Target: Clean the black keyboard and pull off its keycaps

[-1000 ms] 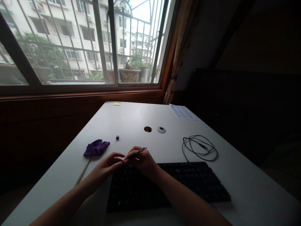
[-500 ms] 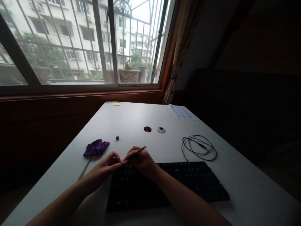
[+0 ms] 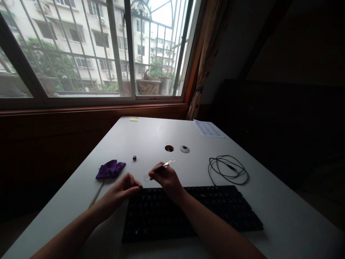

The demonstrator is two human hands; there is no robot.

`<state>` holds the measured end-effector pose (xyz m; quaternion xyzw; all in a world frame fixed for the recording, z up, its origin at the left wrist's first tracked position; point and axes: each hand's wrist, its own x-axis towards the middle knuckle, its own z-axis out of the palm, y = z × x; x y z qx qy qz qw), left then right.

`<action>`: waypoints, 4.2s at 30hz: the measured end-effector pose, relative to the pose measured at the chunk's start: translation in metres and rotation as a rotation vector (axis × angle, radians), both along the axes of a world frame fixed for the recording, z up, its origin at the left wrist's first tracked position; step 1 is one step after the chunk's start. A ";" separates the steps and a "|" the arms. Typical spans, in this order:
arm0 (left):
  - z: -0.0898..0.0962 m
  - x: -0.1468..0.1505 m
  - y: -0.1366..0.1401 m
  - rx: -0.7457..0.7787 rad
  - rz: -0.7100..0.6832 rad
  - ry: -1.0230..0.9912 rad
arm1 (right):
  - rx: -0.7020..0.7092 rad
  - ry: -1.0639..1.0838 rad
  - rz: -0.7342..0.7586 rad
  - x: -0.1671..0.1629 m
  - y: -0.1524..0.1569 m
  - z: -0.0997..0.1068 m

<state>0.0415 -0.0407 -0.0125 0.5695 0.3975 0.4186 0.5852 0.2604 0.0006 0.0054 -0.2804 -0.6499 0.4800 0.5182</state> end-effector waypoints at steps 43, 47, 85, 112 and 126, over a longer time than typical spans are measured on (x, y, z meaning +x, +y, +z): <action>0.007 -0.004 0.000 0.132 0.077 0.226 | 0.579 -0.502 -0.010 -0.001 -0.009 0.000; 0.008 -0.003 0.000 0.132 0.080 0.248 | 0.572 -0.522 -0.009 -0.001 -0.009 -0.001; 0.001 -0.027 0.015 0.365 -0.103 0.511 | 0.295 -1.259 -0.131 -0.051 0.120 0.005; 0.000 -0.027 0.016 0.367 -0.108 0.500 | 0.195 -1.225 -0.117 -0.062 0.132 -0.003; 0.000 -0.028 0.016 0.374 -0.119 0.527 | 0.182 -1.230 -0.121 -0.063 0.130 -0.002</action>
